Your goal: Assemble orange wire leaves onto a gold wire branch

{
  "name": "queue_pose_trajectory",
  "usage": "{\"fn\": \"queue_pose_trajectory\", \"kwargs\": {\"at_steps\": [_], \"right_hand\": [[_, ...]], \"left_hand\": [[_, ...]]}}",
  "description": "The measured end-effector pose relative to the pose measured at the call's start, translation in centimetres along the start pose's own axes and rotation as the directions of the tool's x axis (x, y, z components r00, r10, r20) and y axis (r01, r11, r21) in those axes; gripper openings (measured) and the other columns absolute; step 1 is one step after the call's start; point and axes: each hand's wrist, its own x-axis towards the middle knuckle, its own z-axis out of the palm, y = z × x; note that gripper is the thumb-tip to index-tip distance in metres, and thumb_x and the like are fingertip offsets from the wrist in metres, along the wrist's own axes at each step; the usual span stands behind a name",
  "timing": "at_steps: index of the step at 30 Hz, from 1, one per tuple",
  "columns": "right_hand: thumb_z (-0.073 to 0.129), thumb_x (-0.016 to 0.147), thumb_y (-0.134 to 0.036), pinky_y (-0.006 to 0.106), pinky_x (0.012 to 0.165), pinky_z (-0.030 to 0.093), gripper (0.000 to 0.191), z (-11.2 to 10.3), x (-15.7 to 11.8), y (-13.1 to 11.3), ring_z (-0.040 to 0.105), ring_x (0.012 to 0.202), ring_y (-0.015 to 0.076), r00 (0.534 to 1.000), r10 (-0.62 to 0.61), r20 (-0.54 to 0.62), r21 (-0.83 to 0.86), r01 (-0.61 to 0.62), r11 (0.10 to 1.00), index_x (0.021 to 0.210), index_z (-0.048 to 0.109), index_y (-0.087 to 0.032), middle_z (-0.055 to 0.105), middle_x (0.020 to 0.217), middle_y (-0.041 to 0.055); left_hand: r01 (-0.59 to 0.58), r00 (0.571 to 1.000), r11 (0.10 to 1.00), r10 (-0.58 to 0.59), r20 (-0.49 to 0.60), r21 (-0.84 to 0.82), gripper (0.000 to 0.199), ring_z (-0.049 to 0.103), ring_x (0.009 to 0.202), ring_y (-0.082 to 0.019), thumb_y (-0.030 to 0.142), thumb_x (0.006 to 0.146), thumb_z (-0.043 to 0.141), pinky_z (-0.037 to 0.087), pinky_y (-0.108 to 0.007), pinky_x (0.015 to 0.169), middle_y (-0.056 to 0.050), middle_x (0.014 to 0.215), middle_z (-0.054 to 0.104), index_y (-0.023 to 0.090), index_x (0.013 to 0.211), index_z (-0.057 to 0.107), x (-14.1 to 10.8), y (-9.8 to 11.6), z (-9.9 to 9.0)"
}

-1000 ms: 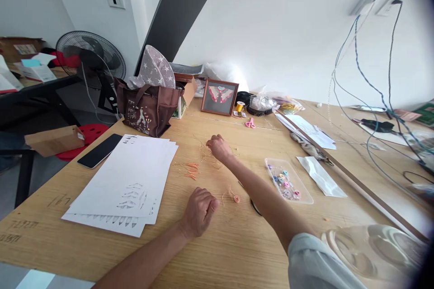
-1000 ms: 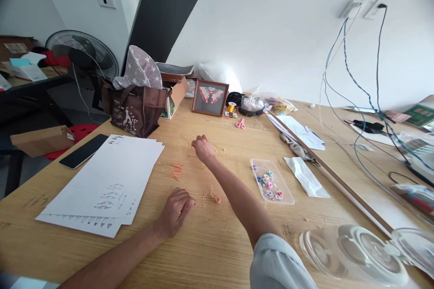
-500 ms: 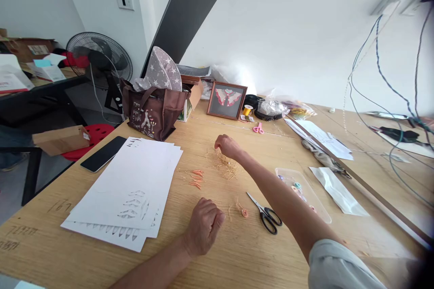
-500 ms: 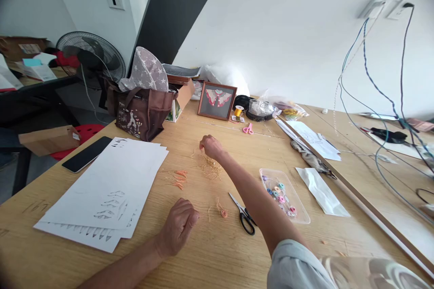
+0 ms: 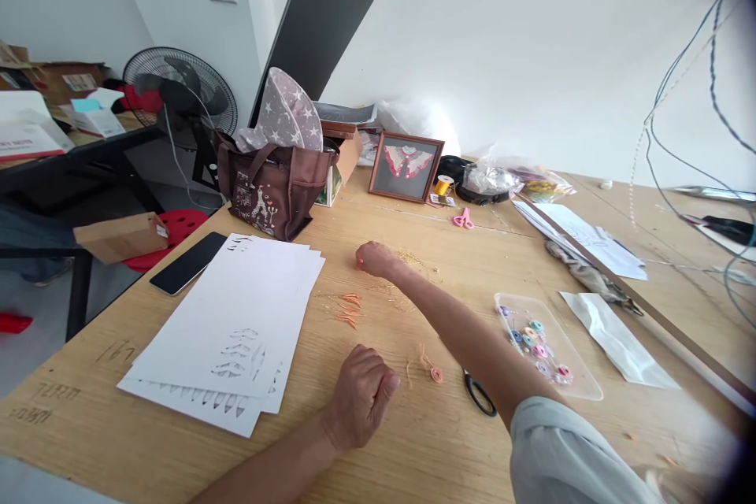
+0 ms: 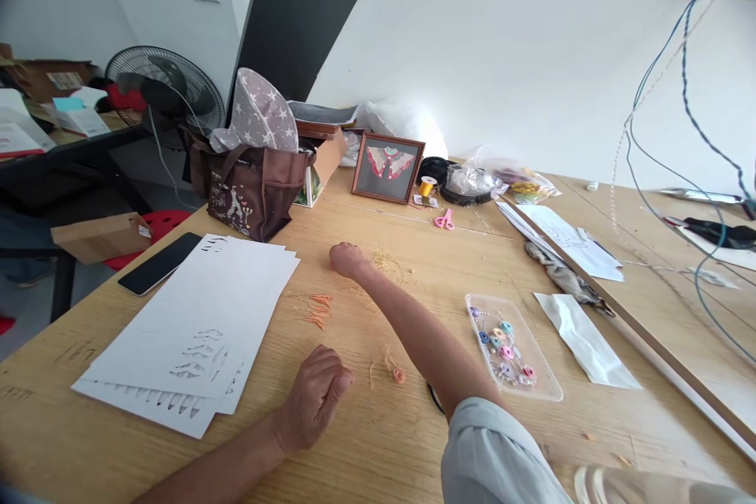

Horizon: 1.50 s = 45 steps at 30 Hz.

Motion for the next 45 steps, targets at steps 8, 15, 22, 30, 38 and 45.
{"fn": "queue_pose_trajectory", "kwargs": {"at_steps": [8,15,22,30,38,45], "right_hand": [[0.050,0.083,-0.018,0.023,0.075,0.043,0.022,-0.6,-1.1,2.1,0.060,0.092,0.0184,0.998,0.055,-0.014,0.004,-0.055,0.998,0.098,0.065,-0.015,0.065,0.102,0.0114],[0.054,0.077,-0.016,0.022,0.068,0.044,0.019,-0.6,-4.8,3.7,0.063,0.081,0.0179,0.992,0.122,-0.021,0.034,-0.121,0.992,0.090,0.068,-0.018,0.068,0.092,0.0085],[0.051,0.080,-0.016,0.024,0.071,0.043,0.020,1.3,-7.7,2.7,0.061,0.089,0.0202,0.990,0.129,-0.063,0.025,-0.127,0.992,0.092,0.066,-0.014,0.065,0.097,0.0131],[0.043,0.083,-0.012,0.021,0.075,0.040,0.025,0.6,-8.7,5.7,0.058,0.093,0.0161,0.953,0.240,-0.186,0.112,-0.222,0.969,0.096,0.064,-0.015,0.064,0.100,0.0102],[0.054,0.077,-0.012,0.025,0.070,0.042,0.027,2.1,-8.9,7.1,0.061,0.092,0.0228,0.893,0.435,-0.114,0.187,-0.410,0.893,0.102,0.064,-0.010,0.065,0.098,0.0165],[0.053,0.080,-0.016,0.018,0.068,0.042,0.028,1.7,-8.3,6.6,0.062,0.089,0.0155,0.899,0.426,-0.104,0.280,-0.385,0.879,0.105,0.064,-0.018,0.067,0.099,0.0068]], "left_hand": [[-0.027,1.000,1.000,0.027,-0.014,0.000,0.043,0.044,0.058,-0.015,0.027,0.092,0.023,0.033,-0.032,0.061,-0.004,0.054,0.050,0.016,0.062,0.052,0.0,0.0,0.0],[-0.037,0.999,0.999,0.037,-0.035,0.013,0.046,0.046,0.057,-0.015,0.030,0.093,0.022,0.035,-0.030,0.061,-0.003,0.053,0.049,0.017,0.063,0.055,0.0,0.0,0.2],[-0.019,0.999,0.999,0.021,-0.046,0.036,0.047,0.048,0.059,-0.015,0.031,0.093,0.023,0.037,-0.030,0.062,-0.004,0.054,0.051,0.016,0.063,0.056,0.0,-0.1,0.2],[-0.014,0.998,0.999,0.016,-0.061,0.030,0.048,0.049,0.059,-0.015,0.033,0.093,0.023,0.038,-0.029,0.062,-0.004,0.055,0.053,0.016,0.062,0.056,0.0,-0.3,0.4],[-0.014,0.998,1.000,0.015,-0.063,0.016,0.048,0.050,0.059,-0.015,0.034,0.093,0.023,0.039,-0.029,0.062,-0.004,0.056,0.054,0.016,0.065,0.058,-0.1,-0.3,0.3],[0.001,0.998,1.000,0.000,-0.065,0.008,0.048,0.051,0.059,-0.015,0.035,0.092,0.024,0.039,-0.029,0.062,-0.004,0.056,0.054,0.017,0.065,0.059,0.0,-0.2,0.1]]}}
